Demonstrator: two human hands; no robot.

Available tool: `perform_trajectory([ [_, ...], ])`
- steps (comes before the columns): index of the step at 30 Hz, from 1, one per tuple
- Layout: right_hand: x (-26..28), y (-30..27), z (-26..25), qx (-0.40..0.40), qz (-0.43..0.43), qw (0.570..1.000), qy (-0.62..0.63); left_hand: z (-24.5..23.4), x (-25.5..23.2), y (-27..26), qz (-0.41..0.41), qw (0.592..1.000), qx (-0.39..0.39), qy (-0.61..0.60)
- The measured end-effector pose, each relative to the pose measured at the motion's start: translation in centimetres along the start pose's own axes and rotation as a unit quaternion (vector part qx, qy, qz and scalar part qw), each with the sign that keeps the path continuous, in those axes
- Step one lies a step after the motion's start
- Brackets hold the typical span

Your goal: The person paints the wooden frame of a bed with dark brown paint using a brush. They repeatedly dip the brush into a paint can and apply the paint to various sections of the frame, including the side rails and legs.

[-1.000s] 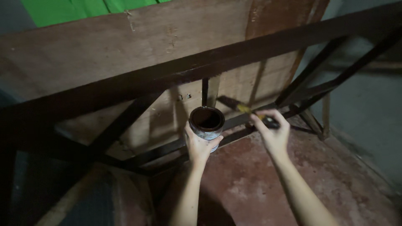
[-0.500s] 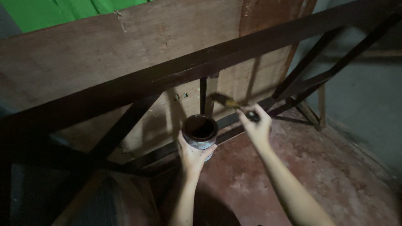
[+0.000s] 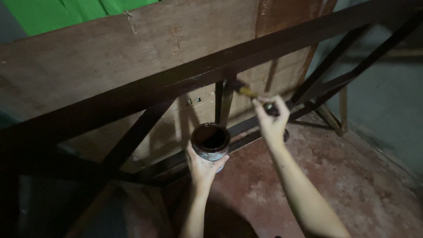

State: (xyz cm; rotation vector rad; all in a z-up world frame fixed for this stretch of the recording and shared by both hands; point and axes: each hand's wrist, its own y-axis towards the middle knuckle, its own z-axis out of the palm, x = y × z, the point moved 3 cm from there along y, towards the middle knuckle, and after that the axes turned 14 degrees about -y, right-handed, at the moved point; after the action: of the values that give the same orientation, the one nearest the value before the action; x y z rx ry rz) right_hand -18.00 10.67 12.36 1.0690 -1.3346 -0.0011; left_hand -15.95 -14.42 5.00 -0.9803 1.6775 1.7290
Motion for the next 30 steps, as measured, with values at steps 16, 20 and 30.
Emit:
perform_trajectory([
  [16, -13.4, -11.5, 4.8, -0.003, 0.114, 0.991, 0.076, -1.4, 1.4, -0.5, -0.061, 0.998, -0.015, 0.027],
  [20, -14.7, -12.1, 4.2, 0.018, 0.138, 0.990, 0.023, -1.7, 1.5, -0.7, -0.080, 0.997, -0.021, 0.008],
  [30, -4.9, -7.6, 0.9, -0.037, 0.186, 0.909, 0.370, -2.2, 2.0, -0.9, -0.071, 0.995, -0.026, 0.063],
])
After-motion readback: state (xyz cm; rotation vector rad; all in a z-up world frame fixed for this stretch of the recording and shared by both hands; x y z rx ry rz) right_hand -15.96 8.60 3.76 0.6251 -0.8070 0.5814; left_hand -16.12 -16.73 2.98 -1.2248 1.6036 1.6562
